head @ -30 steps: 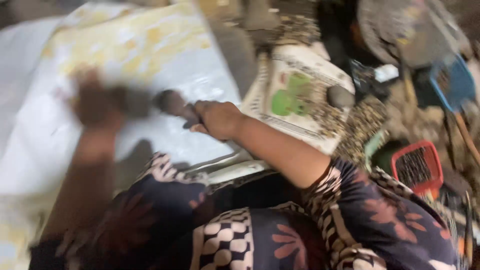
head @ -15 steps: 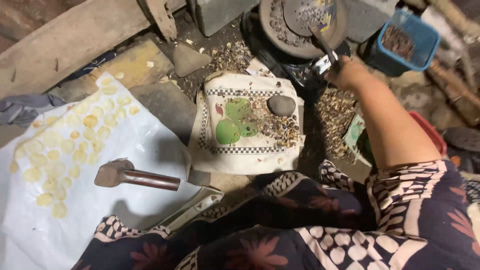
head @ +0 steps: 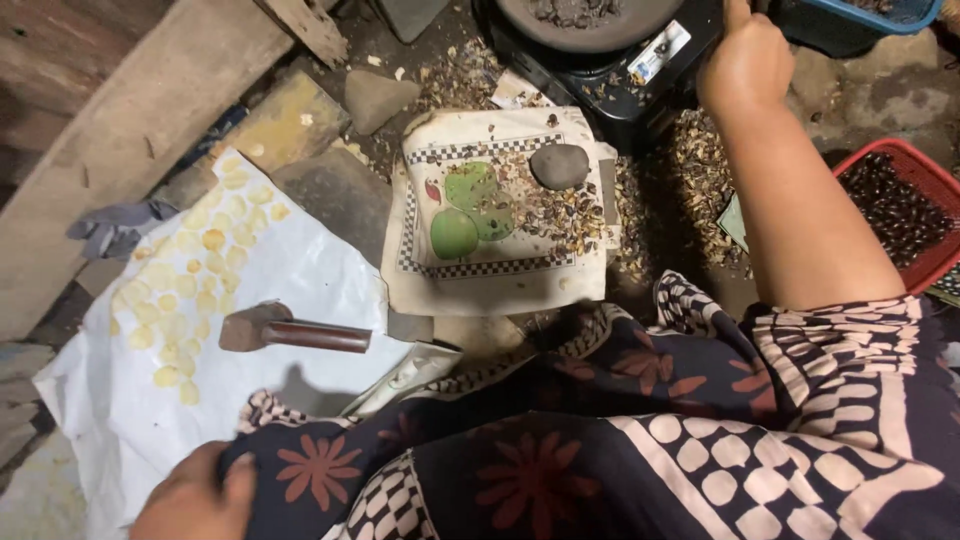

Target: Cracking nuts with a stone and flattening them with a wooden mallet

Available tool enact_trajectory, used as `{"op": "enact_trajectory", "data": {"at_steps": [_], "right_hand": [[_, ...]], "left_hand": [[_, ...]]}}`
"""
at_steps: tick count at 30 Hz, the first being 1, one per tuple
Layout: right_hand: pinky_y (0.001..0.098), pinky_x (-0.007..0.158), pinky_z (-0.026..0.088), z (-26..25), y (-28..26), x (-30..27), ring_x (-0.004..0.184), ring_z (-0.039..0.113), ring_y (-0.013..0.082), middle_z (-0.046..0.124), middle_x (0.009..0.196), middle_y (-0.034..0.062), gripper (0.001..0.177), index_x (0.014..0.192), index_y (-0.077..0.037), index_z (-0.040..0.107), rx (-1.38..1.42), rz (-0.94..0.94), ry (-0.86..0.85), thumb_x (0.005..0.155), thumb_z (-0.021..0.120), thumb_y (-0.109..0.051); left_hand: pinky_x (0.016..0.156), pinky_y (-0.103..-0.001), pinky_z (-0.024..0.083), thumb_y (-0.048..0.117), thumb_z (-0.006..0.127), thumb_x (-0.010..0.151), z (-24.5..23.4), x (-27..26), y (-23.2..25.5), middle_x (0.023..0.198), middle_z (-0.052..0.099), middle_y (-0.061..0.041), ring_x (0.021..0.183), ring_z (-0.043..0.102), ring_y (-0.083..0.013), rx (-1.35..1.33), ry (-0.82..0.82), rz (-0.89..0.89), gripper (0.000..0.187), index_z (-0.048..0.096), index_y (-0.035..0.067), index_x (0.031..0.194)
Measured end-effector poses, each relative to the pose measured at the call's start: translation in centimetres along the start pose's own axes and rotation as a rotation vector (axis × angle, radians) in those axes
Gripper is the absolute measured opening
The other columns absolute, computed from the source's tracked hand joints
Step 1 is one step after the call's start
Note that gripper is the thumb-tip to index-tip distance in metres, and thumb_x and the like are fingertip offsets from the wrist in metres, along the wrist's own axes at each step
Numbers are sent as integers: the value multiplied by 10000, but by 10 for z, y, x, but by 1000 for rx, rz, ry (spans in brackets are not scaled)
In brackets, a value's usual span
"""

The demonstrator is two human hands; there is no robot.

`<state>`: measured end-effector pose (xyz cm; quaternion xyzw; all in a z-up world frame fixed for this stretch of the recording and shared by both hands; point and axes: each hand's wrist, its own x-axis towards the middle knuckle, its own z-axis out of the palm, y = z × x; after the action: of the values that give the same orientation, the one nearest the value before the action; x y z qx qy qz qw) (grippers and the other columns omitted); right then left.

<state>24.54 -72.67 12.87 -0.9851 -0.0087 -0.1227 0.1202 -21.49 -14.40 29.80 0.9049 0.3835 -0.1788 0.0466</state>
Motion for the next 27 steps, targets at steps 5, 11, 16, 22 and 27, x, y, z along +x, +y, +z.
{"op": "enact_trajectory", "data": {"at_steps": [5,11,16,22,27], "right_hand": [[426,828,529,43,40,10,1017,701,397,745,1156,233,454,1282,-46,760,312,-64,-56,870,570,-68],[287,239,233,4,-35,-3,358,436,121,604,694,24,456,1471,-169,573,924,557,-554,1016,598,-151],[303,538,447,7,-28,-14,663,590,154,656,1045,120,390,1390,-96,643,782,291,-249,1001,613,-104],[347,911,527,-28,-45,-23,975,685,315,599,1354,296,477,1433,19,591,477,20,-92,960,578,77],[464,899,543,-3,-8,-10,955,727,426,718,1213,254,501,1413,-39,684,234,-53,36,914,642,-2]], "left_hand": [[1116,-450,497,608,366,943,-15,14,46,1447,647,27,1355,612,-261,465,-321,-14,541,602,377,1372],[1049,-468,544,641,401,939,-14,11,44,1362,673,-2,1252,680,-287,457,-275,34,492,616,363,1283],[1007,-425,550,676,447,925,-15,4,44,1264,722,80,1179,697,-233,367,-218,64,438,701,390,1139],[1049,-421,523,681,457,914,-24,2,56,1301,725,93,1221,676,-236,309,-242,49,448,737,417,1144],[1027,-398,534,664,498,902,-23,0,51,1241,757,102,1197,688,-217,262,-212,69,416,761,398,1083]]}}
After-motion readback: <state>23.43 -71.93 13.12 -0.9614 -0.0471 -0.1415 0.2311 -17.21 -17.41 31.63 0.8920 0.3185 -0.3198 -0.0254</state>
